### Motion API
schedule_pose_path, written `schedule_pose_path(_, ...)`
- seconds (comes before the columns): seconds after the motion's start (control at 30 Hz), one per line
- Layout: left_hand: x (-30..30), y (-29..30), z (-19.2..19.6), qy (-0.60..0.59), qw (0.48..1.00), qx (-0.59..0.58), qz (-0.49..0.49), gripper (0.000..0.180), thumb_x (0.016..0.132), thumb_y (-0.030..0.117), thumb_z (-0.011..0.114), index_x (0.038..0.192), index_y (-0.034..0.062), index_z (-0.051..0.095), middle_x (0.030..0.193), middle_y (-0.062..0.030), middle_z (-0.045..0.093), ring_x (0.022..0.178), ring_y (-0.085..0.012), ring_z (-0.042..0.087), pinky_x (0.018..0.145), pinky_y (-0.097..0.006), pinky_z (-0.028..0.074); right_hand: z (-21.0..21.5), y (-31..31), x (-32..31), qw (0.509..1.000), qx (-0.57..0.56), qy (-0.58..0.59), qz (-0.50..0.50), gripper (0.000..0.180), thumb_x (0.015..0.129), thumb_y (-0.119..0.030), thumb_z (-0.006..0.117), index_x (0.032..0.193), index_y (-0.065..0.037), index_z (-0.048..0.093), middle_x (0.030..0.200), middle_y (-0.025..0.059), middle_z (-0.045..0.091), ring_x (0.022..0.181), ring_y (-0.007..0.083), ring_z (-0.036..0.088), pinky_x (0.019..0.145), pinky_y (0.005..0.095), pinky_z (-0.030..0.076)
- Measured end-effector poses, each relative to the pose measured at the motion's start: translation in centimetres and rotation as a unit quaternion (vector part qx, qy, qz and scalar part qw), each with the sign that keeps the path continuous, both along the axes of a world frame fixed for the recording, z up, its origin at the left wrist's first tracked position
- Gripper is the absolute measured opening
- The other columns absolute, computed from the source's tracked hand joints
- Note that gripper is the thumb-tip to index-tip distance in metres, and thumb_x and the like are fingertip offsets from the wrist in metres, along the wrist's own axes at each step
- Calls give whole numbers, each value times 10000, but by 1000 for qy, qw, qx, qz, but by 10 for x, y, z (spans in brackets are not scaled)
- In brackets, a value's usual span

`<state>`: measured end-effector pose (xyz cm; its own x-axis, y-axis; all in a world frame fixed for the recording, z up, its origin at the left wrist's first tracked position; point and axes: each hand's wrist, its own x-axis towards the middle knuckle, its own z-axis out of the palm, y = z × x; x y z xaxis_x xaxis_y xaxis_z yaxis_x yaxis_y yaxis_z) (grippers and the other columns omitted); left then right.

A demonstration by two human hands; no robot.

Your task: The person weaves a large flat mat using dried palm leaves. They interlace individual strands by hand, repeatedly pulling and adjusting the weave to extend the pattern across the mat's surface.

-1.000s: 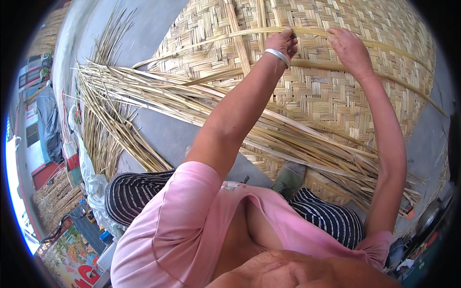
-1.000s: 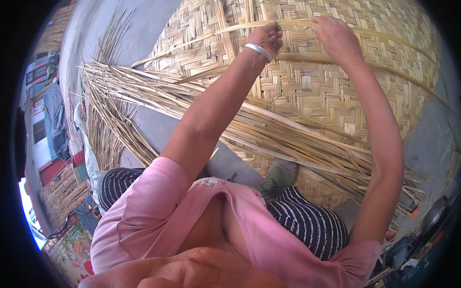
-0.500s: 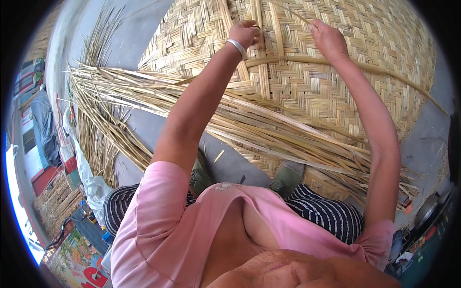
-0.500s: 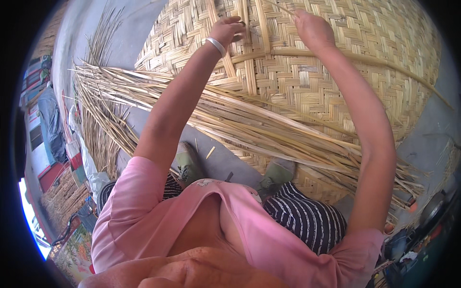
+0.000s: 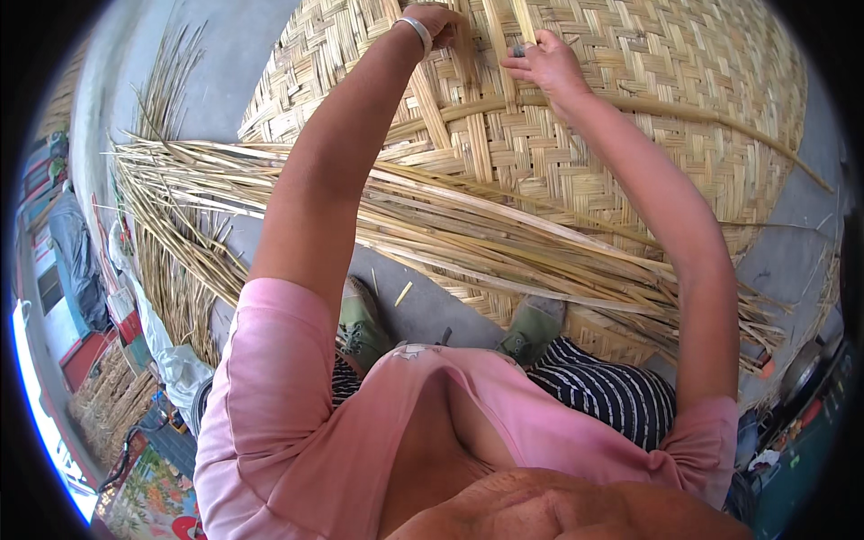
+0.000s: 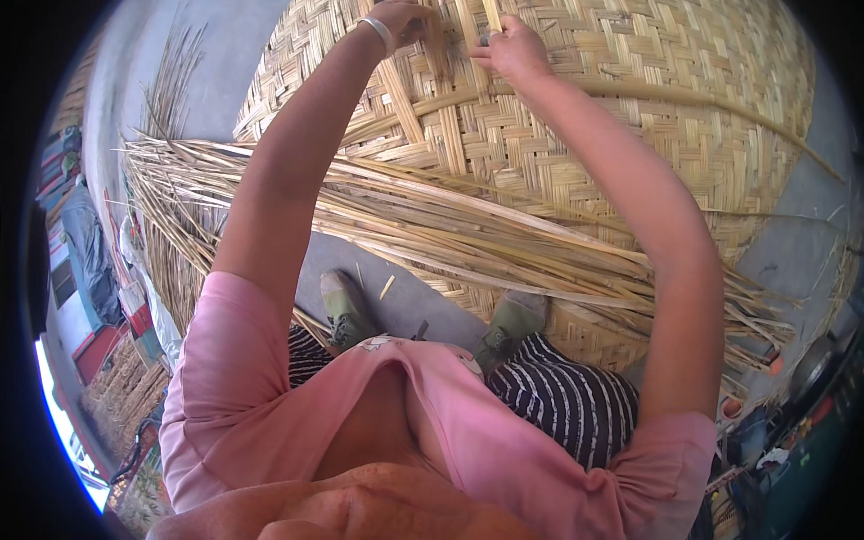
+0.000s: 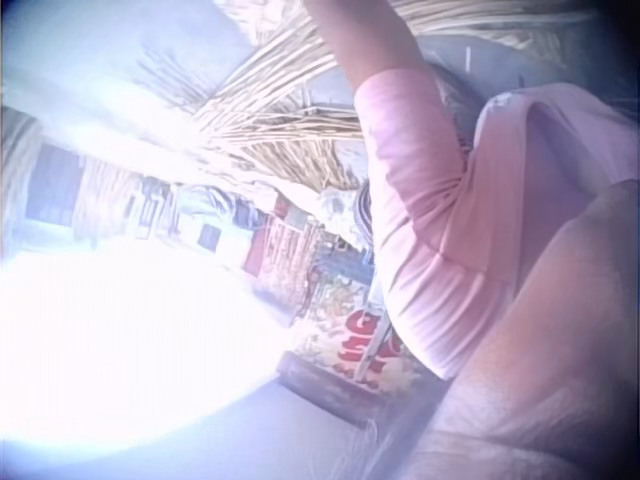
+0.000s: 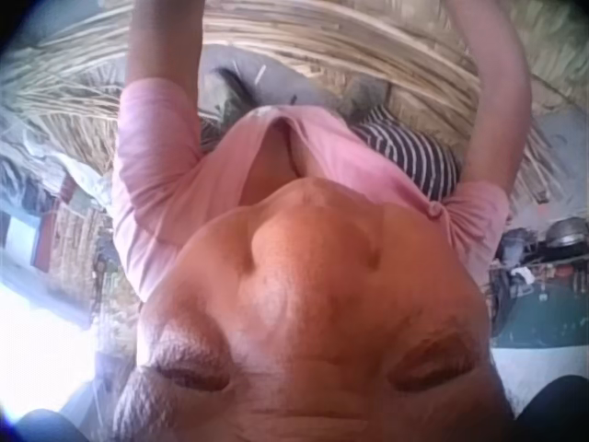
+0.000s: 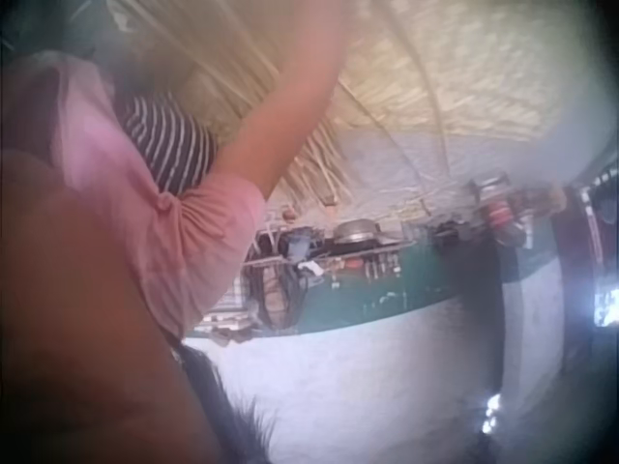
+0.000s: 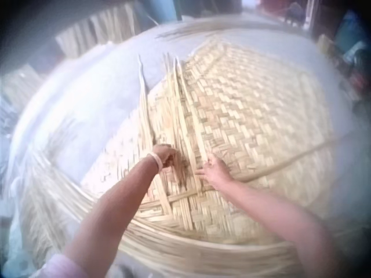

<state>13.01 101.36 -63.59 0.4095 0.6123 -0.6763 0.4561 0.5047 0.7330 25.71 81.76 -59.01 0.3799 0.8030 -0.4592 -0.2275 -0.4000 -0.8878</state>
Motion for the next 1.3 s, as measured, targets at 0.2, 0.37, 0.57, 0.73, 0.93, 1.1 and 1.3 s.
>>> schedule_pose_path(0.2, -8, -10, 10, 51, 988, 140, -26, 62, 861, 63, 651, 923, 67, 656, 791, -54, 627, 733, -168, 612, 583, -328, 519, -48, 3, -9, 1000, 14, -18, -4, 319, 984, -35, 393, 1288, 53, 432, 1140, 198, 640, 968, 245, 708, 839, 305, 587)
schedule_pose_path(0.37, -13, -1, -9, -81, 993, 74, -48, 230, 857, 51, 658, 1082, 12, 626, 947, -80, 646, 827, -226, 641, 674, -378, 562, -54, 3, -13, 998, -15, -52, 29, 349, 988, -13, 353, 1326, 37, 419, 1184, 172, 606, 1030, 222, 684, 867, 292, 556)
schedule_pose_path(0.57, 0, -11, 7, -95, 994, 2, 57, 273, 898, 146, 663, 1137, 29, 601, 906, -102, 620, 805, -254, 633, 645, -412, 545, -44, -2, -11, 995, -44, -89, 30, 391, 988, -29, 363, 1373, 28, 405, 1148, 156, 656, 1004, 181, 689, 847, 278, 554)
schedule_pose_path(0.73, 7, -8, 28, -102, 993, -40, 42, 394, 959, 453, 567, 1127, 100, 620, 1015, -60, 645, 918, -227, 604, 828, -430, 485, -39, -7, -17, 974, -41, -206, 87, 409, 983, -60, 401, 1387, -36, 461, 1165, 116, 681, 935, 152, 693, 827, 301, 542)
schedule_pose_path(0.93, -3, -2, 16, -190, 974, -64, 109, 365, 949, 452, 567, 1077, 121, 654, 900, -19, 630, 814, -184, 574, 740, -375, 475, -68, -8, -22, 921, 95, -366, 95, 318, 961, -132, 507, 1258, -88, 614, 890, 84, 715, 841, 235, 689, 810, 365, 535)
schedule_pose_path(1.1, -8, -9, 23, -260, 940, 58, 215, 370, 881, 127, 622, 1250, 130, 625, 845, -1, 599, 702, -121, 535, 608, -275, 426, -50, 6, 12, 948, -50, -284, 138, 266, 981, -277, 543, 1186, -152, 656, 820, 42, 695, 723, 156, 653, 692, 344, 522)
schedule_pose_path(1.3, -46, -6, 24, -308, 905, 65, 285, 321, 849, 80, 634, 1170, 87, 636, 851, -30, 613, 779, -156, 555, 667, -315, 454, -32, 16, 44, 898, -103, -340, 258, 235, 1001, -287, 530, 1141, -126, 629, 749, 18, 648, 581, 112, 600, 571, 306, 513)
